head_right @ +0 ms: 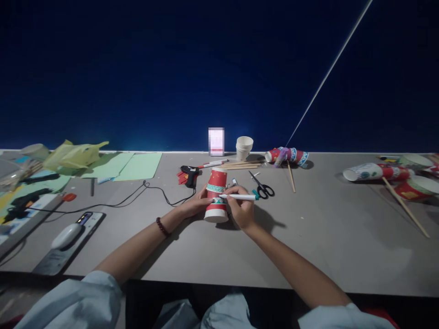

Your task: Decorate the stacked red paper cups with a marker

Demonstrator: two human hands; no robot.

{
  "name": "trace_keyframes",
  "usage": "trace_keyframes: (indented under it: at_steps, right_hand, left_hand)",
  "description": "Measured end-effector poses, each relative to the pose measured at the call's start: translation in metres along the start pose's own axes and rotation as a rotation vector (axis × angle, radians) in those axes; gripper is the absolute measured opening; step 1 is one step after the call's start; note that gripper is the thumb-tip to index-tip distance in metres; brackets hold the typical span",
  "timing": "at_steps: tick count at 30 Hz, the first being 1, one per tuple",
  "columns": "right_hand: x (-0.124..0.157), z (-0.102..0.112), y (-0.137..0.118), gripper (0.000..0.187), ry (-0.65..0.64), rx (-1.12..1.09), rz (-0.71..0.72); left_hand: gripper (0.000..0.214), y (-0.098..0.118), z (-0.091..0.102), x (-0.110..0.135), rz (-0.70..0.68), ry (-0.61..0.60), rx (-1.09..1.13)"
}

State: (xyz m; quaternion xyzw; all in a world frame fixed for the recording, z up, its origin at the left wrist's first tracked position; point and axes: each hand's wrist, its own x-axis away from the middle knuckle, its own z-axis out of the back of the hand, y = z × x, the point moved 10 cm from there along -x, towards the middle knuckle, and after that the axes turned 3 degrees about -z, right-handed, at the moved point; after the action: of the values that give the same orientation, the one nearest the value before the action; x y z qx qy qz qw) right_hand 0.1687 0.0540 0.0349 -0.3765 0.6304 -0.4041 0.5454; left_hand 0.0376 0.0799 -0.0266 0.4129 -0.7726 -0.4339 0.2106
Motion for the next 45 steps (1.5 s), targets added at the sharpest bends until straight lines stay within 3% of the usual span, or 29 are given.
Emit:
trace_keyframes:
  at_steps: [12,45]
  right_hand:
    - [0.0002,0.0008,-0.0033,0.005,0.014,0.084,0.02]
    - [-0.0007,-0.004,-0.0062,0.01,-0.023,-0.016,0.009]
  left_hand:
    - [0.077,-0.0001,0.0024,-0.0016,-0.017,-0.008,-0.02]
    - [0.071,0.0013,-0.0024,-0.0005,-0.006,-0.029,-0.016]
